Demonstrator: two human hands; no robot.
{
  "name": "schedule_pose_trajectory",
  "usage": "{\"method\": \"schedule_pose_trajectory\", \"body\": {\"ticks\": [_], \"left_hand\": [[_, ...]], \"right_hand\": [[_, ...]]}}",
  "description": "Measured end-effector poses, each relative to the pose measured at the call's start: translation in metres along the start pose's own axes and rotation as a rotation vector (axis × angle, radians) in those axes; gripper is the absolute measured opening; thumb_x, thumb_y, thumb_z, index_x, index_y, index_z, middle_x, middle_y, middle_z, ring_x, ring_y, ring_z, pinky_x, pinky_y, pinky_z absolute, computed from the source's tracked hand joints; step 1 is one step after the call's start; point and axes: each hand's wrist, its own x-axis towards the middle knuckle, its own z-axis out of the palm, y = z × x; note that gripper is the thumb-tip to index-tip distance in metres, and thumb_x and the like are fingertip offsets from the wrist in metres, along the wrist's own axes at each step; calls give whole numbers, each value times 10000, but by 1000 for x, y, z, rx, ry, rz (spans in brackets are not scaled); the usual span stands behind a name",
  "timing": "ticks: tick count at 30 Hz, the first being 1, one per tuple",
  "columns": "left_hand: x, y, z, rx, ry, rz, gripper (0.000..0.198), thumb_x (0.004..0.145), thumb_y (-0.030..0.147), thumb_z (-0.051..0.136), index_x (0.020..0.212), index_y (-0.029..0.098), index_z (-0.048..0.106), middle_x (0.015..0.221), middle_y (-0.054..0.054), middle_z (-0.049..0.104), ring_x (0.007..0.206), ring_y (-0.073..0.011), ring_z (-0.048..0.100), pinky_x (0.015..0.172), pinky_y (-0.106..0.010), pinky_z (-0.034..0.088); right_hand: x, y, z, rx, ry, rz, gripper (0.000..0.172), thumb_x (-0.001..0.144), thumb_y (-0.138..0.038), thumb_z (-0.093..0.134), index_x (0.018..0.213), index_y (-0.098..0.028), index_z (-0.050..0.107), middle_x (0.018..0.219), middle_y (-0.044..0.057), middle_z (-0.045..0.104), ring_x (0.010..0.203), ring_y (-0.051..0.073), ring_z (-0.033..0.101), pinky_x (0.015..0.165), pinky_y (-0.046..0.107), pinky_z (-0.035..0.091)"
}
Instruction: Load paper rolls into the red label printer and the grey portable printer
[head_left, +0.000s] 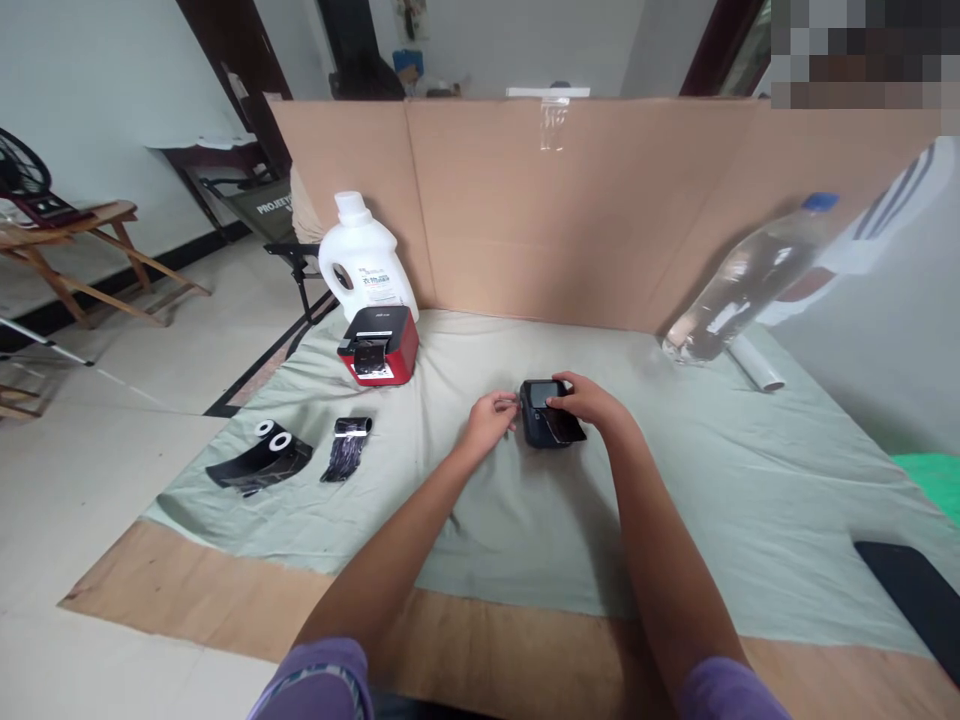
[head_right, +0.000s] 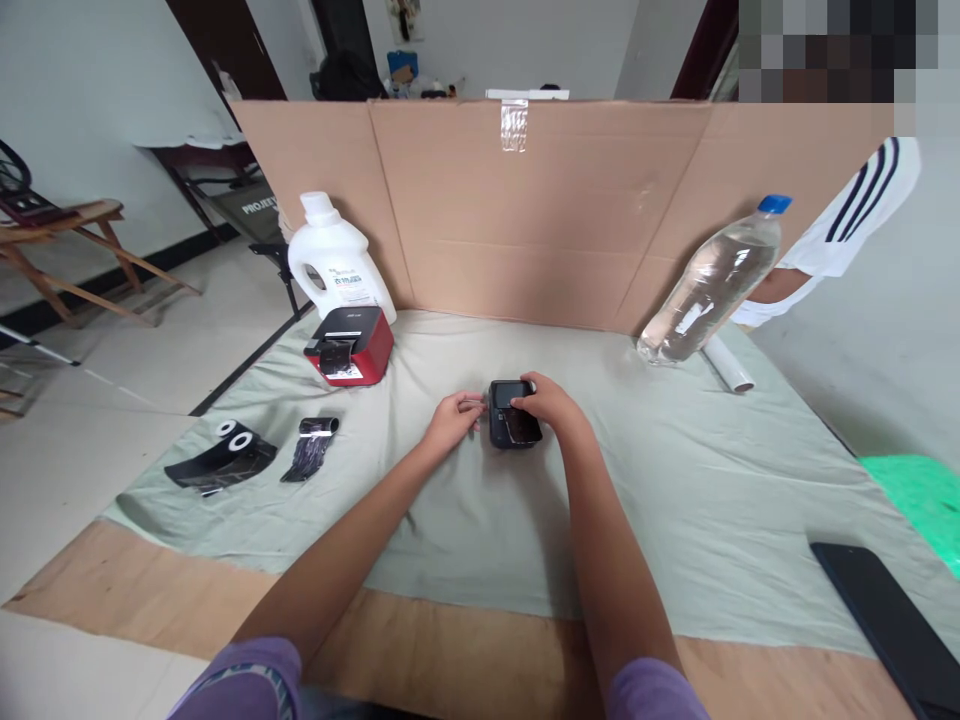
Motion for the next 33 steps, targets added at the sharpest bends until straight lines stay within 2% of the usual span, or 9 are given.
{"method": "schedule_pose_trajectory", "body": {"ticks": [5,8,10,15,18,22,25,29,33], "left_hand": [[-4,1,2,-30,17,6,234,842,112,600,1064,115,672,994,-119,769,496,-88,597,488,-224,413],[-3,6,3,49,29,88,243,875,168,646,1103,104,701,1115,-154,749,766,-143,696,654,-234,509],[0,12,5,82,-5,80,384,873,222,700,1240,109,683,1261,-173,701,923,-176,700,744,-247,533],[7,28,8,62,-240,-97,737,883,271,710,1562,208,429,1482,-173,558,614,-81,604,455,-201,386],[8,28,9,46,-265,-89,735,898,262,681,1577,196,406,1447,-169,590,529,-49,533,382,-192,296],[7,21,9,10,-250,-69,737,895,264,693,1575,225,411,1530,-173,511,523,-38,544,370,-184,305],[7,18,3,-50,-254,-107,693,923,317,681,1561,228,427,1564,-183,467,566,-48,606,390,-168,353],[6,20,-14,-220,-250,-221,520,1025,345,492,1512,165,464,1476,-201,559,670,-105,704,476,-178,475],[5,23,-25,-325,-275,-246,410,993,228,503,1387,125,549,1379,-201,635,690,-117,715,543,-208,533]], "right_hand": [[-4,-5,1,-7,-20,28,563,834,-263,713,1377,-186,586,954,88,714,791,202,662,744,314,523],[-9,-11,-1,-34,-31,59,574,853,-287,702,1401,-188,561,1026,104,702,780,187,637,715,300,509],[-12,-15,-2,-50,-40,77,586,865,-305,692,1421,-199,540,1065,106,691,766,176,619,689,289,498],[-15,-18,-5,-40,-70,111,588,882,-305,676,1437,-223,503,1112,100,668,807,172,607,635,253,478],[-15,-20,-6,-46,-80,125,587,879,-302,676,1431,-240,484,1113,95,661,826,182,605,595,241,470],[-15,-23,-6,-52,-111,153,578,882,-305,661,1424,-253,469,1110,94,658,825,188,605,555,233,471],[-17,-25,-5,-79,-98,168,566,892,-315,644,1428,-259,470,1141,103,656,873,205,620,561,236,489],[-19,-25,-3,-91,-71,170,579,896,-347,633,1447,-283,470,1206,106,666,972,242,652,605,266,526],[-22,-28,4,-190,11,139,587,892,-426,637,1439,-253,510,1274,119,671,1051,266,669,801,338,551]]}}
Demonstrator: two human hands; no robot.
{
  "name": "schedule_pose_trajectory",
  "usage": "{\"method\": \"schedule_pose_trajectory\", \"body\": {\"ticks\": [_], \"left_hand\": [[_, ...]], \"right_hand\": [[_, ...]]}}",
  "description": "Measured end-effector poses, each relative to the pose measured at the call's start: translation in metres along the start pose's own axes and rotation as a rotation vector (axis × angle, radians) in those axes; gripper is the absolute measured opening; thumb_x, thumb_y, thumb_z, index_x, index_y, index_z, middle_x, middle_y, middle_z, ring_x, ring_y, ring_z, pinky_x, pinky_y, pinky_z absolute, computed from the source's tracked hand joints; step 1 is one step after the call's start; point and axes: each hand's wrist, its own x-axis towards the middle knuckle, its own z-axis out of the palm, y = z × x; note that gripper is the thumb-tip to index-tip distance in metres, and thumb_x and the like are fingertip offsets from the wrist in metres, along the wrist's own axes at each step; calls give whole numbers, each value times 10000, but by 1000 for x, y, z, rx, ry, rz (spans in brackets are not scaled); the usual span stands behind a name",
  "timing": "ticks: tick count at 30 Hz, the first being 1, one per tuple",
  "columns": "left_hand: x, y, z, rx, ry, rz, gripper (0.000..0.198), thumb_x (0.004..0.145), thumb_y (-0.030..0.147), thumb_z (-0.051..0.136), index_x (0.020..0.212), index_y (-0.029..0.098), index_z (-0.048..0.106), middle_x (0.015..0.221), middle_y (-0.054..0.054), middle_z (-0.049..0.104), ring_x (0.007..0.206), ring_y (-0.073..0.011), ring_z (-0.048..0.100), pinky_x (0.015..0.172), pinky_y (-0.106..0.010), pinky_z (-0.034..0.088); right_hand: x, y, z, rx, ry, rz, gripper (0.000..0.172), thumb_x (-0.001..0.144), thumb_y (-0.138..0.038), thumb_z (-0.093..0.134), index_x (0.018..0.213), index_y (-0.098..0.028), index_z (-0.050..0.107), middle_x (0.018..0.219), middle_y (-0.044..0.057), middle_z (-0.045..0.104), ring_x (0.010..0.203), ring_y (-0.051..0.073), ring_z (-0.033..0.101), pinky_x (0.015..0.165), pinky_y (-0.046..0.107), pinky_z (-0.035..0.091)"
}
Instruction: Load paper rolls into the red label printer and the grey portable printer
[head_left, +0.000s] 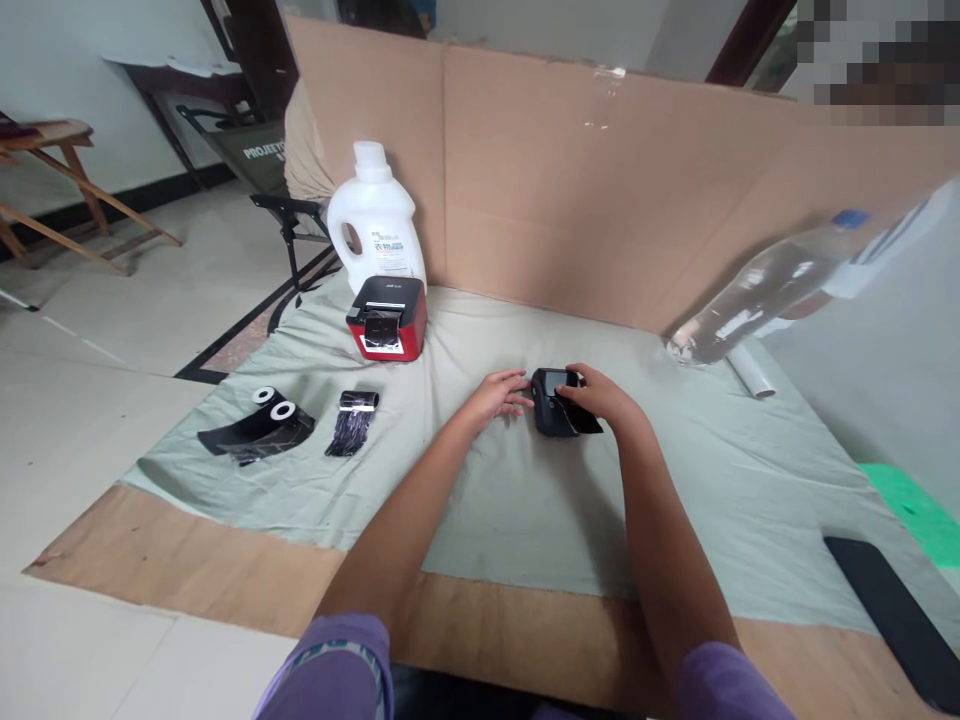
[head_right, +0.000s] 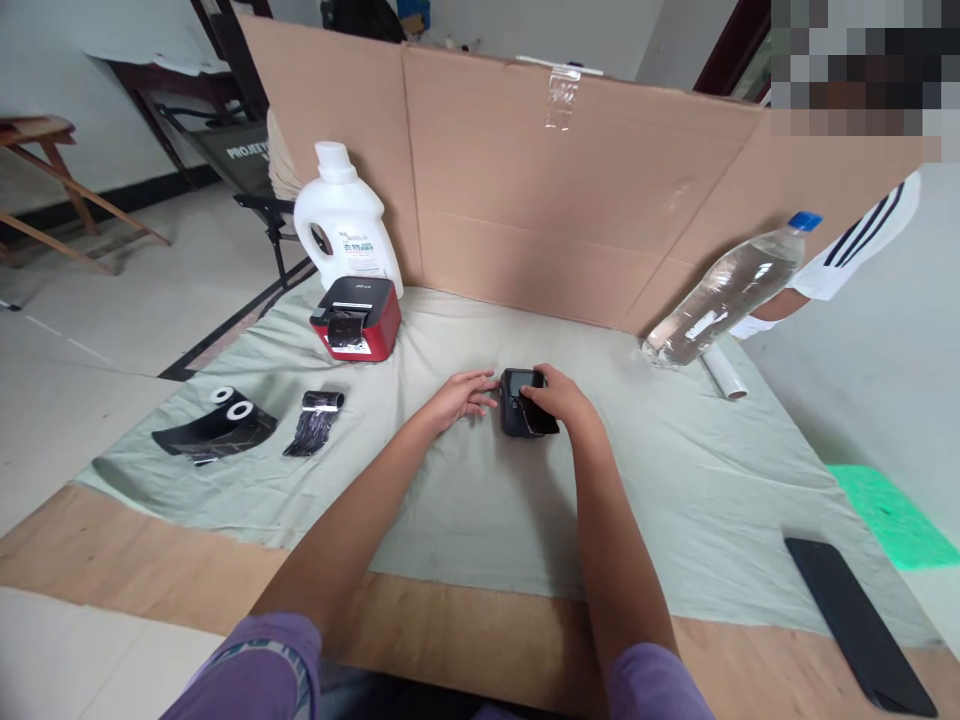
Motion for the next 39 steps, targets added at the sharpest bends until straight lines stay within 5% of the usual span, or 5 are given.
{"method": "schedule_pose_trajectory", "body": {"ticks": [5,16,20,33,39], "left_hand": [[2,-1,0,27,26,-28,242,961,226,558,1172,130,625,1212,-167,717,659,-113,698,557,-216,543],[1,-1,-5,-98,-11,18,121,930,187,596,1035,128,609,1064,-155,762,614,-102,671,594,-228,549],[5,-6,-2,-46,-30,50,134,951,220,561,1044,133,600,1054,-147,763,585,-98,653,569,-229,541],[-2,-31,13,617,-53,321,205,925,278,517,988,187,690,891,-37,739,559,-92,564,626,-236,471],[-2,-31,14,592,-10,290,212,917,298,520,975,182,688,869,-42,735,541,-98,558,610,-242,467]], "right_hand": [[-10,-10,8,-124,84,-39,634,912,-510,586,1463,-210,497,1382,154,627,1228,319,610,996,401,482],[-28,-35,36,-366,77,88,1131,747,-613,708,1640,-235,125,1479,244,395,1183,392,644,941,451,499],[-36,-29,33,-400,84,75,1069,768,-585,678,1637,-272,139,1436,217,422,1113,371,673,912,456,509],[16,175,-97,-209,521,215,1106,755,-570,720,1643,-240,148,1439,208,439,1268,391,556,1009,472,478],[20,211,-114,-190,547,389,1158,741,-586,730,1647,-249,93,1579,225,356,1364,434,479,1037,535,455]]}}
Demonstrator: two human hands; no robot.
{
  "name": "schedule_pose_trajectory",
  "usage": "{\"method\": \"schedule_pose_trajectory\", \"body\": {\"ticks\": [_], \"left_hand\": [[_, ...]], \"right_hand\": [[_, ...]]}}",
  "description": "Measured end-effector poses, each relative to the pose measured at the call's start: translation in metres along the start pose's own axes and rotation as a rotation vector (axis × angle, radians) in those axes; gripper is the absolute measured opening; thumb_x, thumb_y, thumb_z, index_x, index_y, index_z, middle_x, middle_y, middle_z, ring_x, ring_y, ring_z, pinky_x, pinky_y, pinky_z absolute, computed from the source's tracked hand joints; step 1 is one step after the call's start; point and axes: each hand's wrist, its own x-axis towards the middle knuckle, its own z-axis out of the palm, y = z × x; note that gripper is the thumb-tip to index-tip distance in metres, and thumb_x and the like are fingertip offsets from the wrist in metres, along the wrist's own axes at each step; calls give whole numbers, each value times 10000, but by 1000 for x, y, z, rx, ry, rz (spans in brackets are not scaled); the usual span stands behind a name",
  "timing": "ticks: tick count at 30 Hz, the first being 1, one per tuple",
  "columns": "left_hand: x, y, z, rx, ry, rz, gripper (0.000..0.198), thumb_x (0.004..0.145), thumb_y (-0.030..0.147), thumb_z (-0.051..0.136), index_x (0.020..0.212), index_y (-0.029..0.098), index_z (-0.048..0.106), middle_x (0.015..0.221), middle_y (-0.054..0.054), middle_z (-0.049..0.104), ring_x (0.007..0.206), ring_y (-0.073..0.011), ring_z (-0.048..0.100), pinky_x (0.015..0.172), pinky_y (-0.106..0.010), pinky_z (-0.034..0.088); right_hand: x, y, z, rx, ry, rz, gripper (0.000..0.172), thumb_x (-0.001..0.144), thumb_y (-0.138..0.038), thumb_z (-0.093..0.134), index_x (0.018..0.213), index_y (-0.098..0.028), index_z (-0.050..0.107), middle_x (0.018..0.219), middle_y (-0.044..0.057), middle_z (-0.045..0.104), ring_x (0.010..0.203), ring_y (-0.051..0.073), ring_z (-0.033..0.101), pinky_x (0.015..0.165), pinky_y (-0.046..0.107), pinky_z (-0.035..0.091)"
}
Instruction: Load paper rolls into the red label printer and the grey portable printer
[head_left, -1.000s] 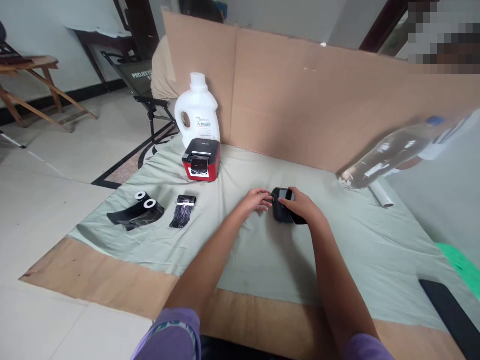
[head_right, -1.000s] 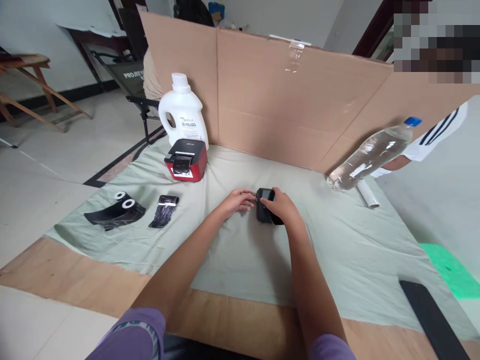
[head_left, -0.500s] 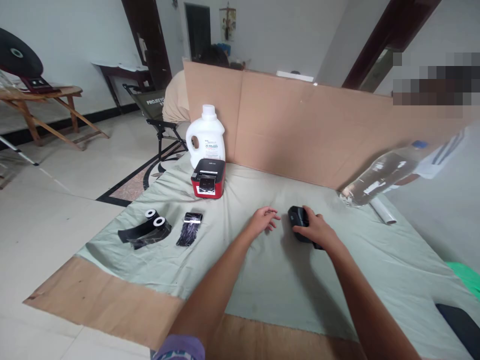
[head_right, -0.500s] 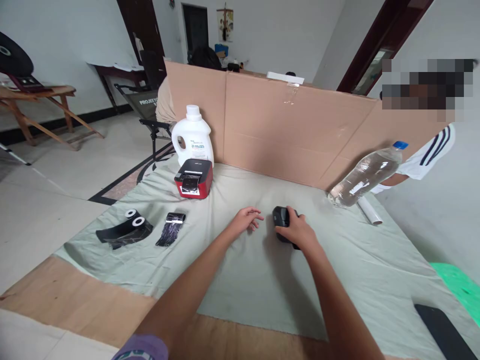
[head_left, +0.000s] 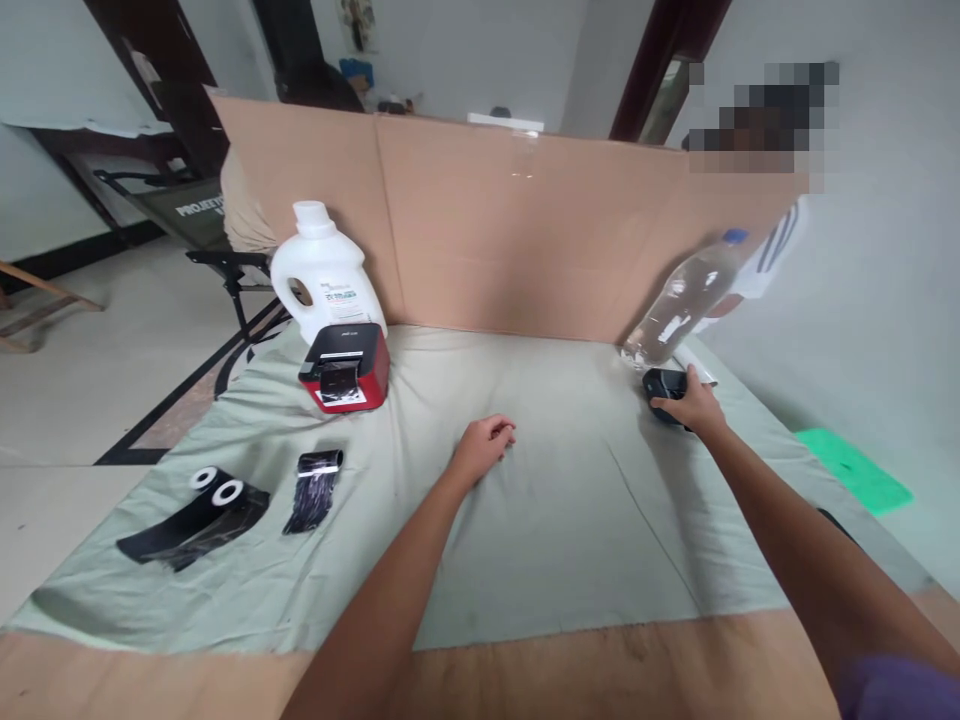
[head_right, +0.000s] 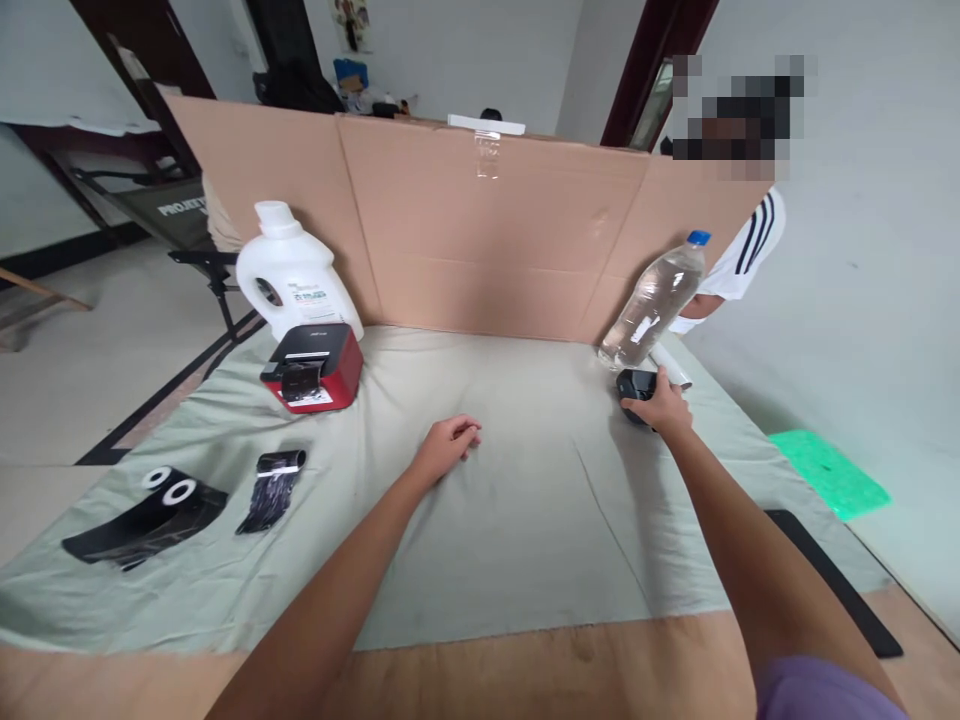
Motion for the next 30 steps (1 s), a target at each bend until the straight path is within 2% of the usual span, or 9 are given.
{"method": "schedule_pose_trajectory", "body": {"ticks": [8,12,18,21,24,27,30], "left_hand": [[-1,-1,-1,15,-9,-14,227,925,311,517,998,192,696,881,-43,730,581,-104,580,626,-238,474],[-1,-2,-1,-9,-14,-20,232,930,300,515,1017,190,700,879,-48,726,578,-102,570,604,-233,470],[-3,3,-3,-16,-29,-24,240,941,299,506,1028,192,702,885,-43,720,594,-98,572,631,-228,475],[-5,6,-5,-24,-33,-26,242,938,290,500,1023,188,702,891,-42,721,598,-100,572,628,-232,473],[-6,7,-5,-23,-37,-3,241,933,295,500,1014,190,701,899,-37,726,601,-100,577,629,-234,468],[-5,4,-6,-15,-38,24,247,930,300,496,1011,190,702,894,-35,726,604,-100,579,626,-232,463],[-3,0,-6,-21,-43,51,250,921,293,502,1022,188,705,882,-35,725,607,-102,577,620,-229,460]], "right_hand": [[6,11,4,3,26,41,1169,751,-611,725,1645,-231,74,1578,247,356,1344,459,480,1024,551,430],[7,16,6,-3,27,36,1081,810,-646,657,1641,-257,86,1589,254,326,1351,484,452,1004,538,388],[-7,15,10,8,68,57,1076,814,-692,618,1641,-245,93,1558,268,370,1319,469,496,974,519,406],[-16,11,10,-53,144,4,910,832,-668,589,1601,-292,281,1613,213,329,1346,458,457,980,558,407],[-21,9,10,-164,210,-111,660,885,-598,515,1478,-308,495,1572,173,433,1385,430,398,1000,611,364],[-19,10,11,-205,217,-147,580,901,-533,476,1427,-301,552,1471,182,553,1365,377,438,1008,584,351],[-16,14,15,-219,241,-137,595,889,-552,446,1440,-347,538,1473,162,564,1373,355,452,1021,561,337]]}}
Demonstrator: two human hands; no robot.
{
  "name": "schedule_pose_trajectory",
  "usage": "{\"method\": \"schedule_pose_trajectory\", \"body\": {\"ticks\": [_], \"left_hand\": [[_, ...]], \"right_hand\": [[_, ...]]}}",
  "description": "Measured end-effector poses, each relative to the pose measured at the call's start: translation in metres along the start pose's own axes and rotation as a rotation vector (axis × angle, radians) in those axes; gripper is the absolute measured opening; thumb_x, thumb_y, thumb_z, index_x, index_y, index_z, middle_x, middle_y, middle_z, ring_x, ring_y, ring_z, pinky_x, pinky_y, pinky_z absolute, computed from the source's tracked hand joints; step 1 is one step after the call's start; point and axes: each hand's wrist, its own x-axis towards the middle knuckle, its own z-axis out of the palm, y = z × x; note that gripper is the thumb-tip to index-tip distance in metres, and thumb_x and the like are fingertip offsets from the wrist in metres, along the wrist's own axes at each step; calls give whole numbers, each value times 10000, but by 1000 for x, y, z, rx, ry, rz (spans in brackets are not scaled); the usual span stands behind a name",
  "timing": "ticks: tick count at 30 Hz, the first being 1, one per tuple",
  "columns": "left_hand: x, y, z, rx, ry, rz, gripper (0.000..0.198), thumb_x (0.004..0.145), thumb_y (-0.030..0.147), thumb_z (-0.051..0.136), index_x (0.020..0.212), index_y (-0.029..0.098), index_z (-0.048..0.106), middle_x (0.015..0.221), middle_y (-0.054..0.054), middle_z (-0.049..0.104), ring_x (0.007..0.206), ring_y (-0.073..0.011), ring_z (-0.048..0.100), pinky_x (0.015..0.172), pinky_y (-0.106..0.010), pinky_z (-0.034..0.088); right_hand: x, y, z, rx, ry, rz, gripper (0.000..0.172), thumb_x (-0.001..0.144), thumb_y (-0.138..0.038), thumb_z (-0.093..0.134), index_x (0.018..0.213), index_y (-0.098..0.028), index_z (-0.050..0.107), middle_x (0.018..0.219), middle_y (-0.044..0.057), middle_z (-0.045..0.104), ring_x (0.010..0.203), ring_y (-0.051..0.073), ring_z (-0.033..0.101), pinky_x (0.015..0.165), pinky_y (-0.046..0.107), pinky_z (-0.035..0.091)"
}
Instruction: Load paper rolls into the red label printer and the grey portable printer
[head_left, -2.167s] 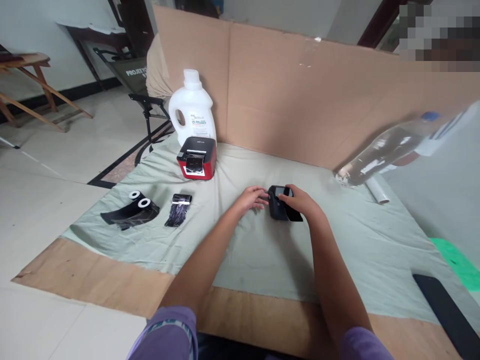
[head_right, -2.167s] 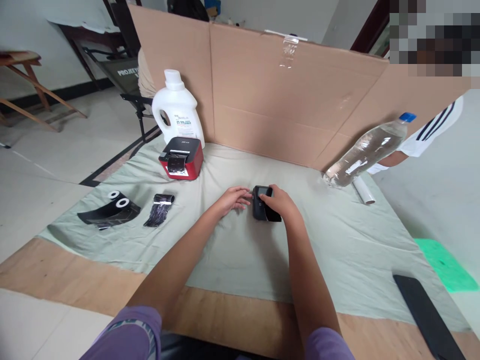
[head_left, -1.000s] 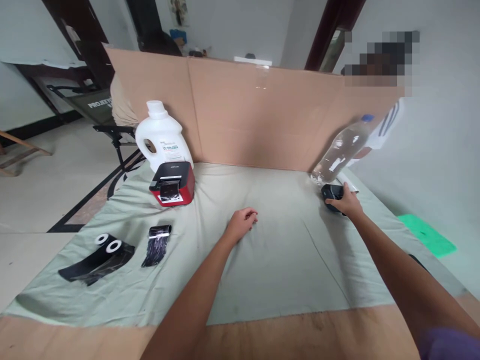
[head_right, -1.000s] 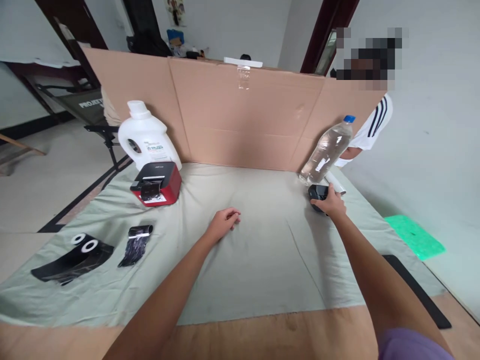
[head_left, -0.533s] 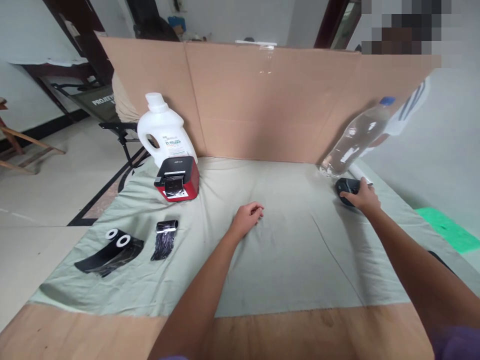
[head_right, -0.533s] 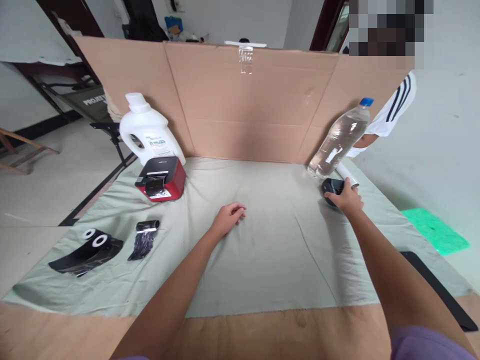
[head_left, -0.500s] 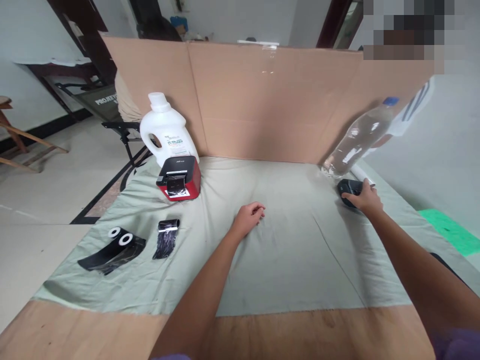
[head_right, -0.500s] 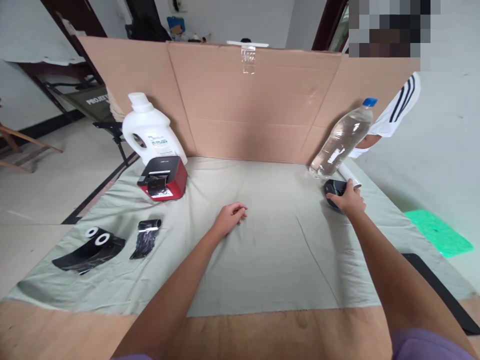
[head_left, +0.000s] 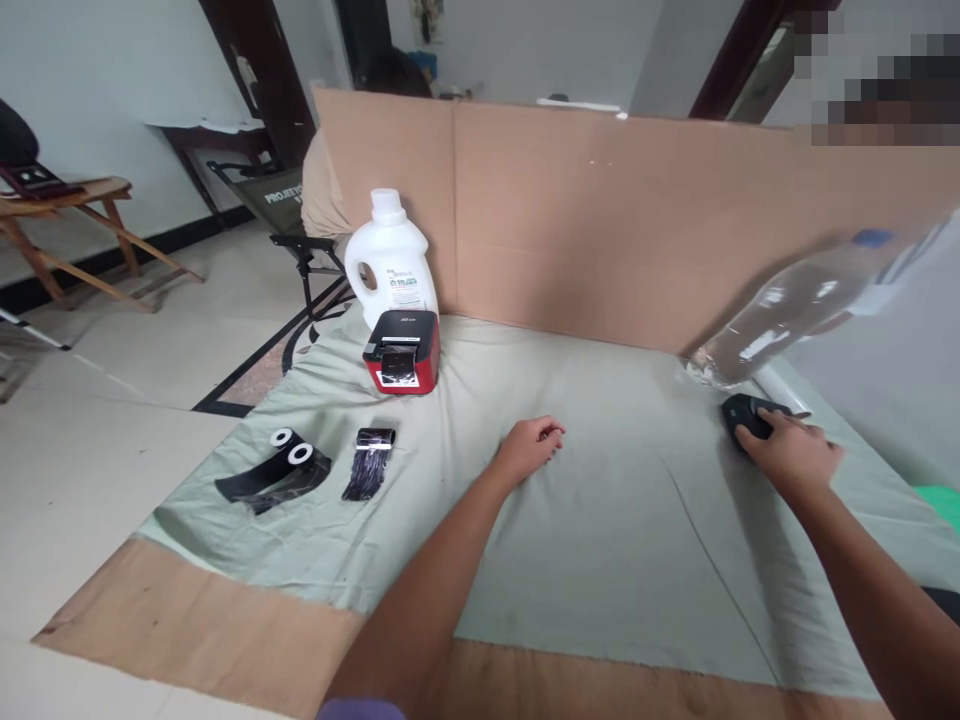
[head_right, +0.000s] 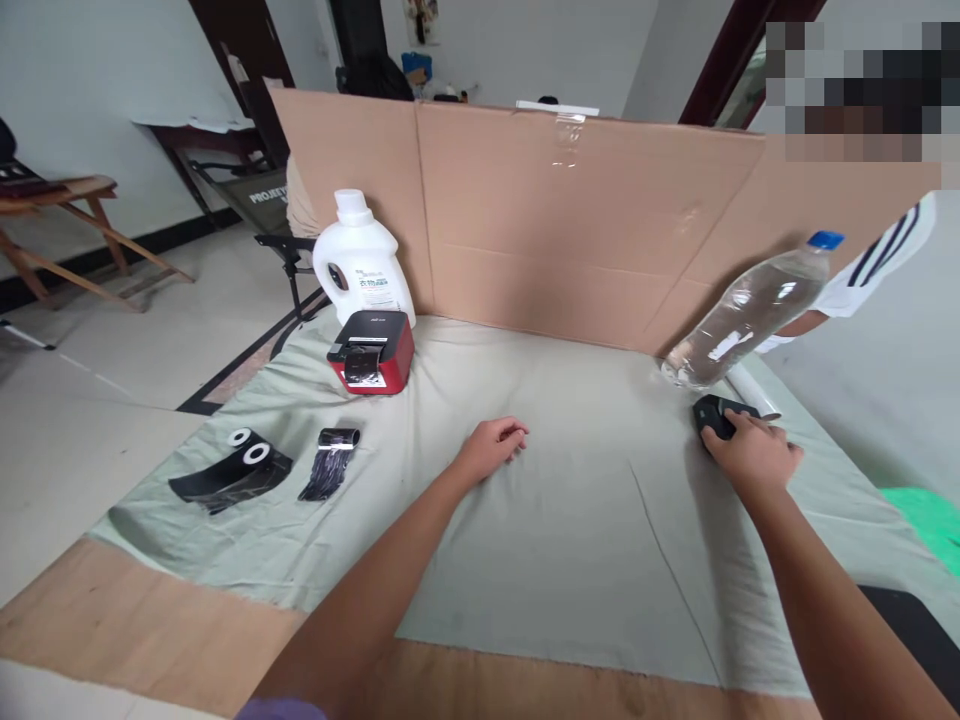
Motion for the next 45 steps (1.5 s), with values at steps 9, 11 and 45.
{"method": "schedule_pose_trajectory", "body": {"ticks": [9,11,45], "left_hand": [[13,8,-7,-134,37,-16,259,937,293,506,1017,157,711,704,-5,648,527,-94,473,544,-217,388],[16,26,-31,-98,125,57,265,948,297,511,1007,147,721,618,16,578,548,-108,488,570,-220,390],[-22,24,-219,211,832,72,360,975,386,528,986,185,827,1117,-51,788,1061,-274,724,921,-322,529]], "right_hand": [[17,8,-8,-128,-125,-56,719,807,-655,427,1409,-295,587,1461,200,567,1297,384,548,1009,507,373],[26,3,-16,-155,-203,-24,662,814,-646,449,1337,-286,636,1378,233,610,1264,387,569,963,522,373],[-162,-443,-10,1581,-339,-776,1007,757,-416,832,1572,-211,276,1515,156,515,1361,321,533,1161,538,418]]}}
